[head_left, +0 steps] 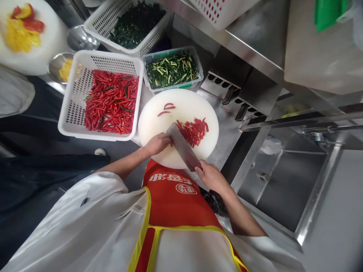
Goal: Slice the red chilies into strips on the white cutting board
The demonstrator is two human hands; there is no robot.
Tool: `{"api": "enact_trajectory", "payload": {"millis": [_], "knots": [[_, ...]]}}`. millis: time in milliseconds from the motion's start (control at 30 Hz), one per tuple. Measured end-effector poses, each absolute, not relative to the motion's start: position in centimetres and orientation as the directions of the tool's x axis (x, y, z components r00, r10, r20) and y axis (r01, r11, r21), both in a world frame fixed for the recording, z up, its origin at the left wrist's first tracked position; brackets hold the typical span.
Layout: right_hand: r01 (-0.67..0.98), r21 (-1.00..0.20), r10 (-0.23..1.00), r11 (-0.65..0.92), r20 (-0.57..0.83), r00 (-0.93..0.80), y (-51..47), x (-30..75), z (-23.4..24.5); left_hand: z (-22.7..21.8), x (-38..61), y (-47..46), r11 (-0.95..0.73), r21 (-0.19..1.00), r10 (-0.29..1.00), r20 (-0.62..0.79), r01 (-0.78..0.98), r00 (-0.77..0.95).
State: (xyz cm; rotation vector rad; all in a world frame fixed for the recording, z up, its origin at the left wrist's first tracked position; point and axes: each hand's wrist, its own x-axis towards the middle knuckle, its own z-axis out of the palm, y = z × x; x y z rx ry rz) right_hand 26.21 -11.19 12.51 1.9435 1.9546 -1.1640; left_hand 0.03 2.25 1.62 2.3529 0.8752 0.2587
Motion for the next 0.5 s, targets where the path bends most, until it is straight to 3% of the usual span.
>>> {"api": "enact_trajectory", "payload": {"millis": [167,333,500], "knots": [[0.929,-0.354,0.727,-0.108,-0.665,-0.169,-10.9,26.4,13.7,0.7,-0.2,2.3,-0.691,0.565,0.596,0.092,0.451,0.798],[0.941,-0.323,0.752,-0.1,-0.644,-0.141,-8.8,22.7,11.0,0.0,-0.2,2.0,-0.72,0.547,0.585,0.149,0.426,0.798],[0.901,-0.409,0.804,-0.142,-0.579,-0.137,-7.7,23.3,8.4,0.7,-0.4,2.9,-0.713,0.575,0.559,0.121,0.401,0.82]]}}
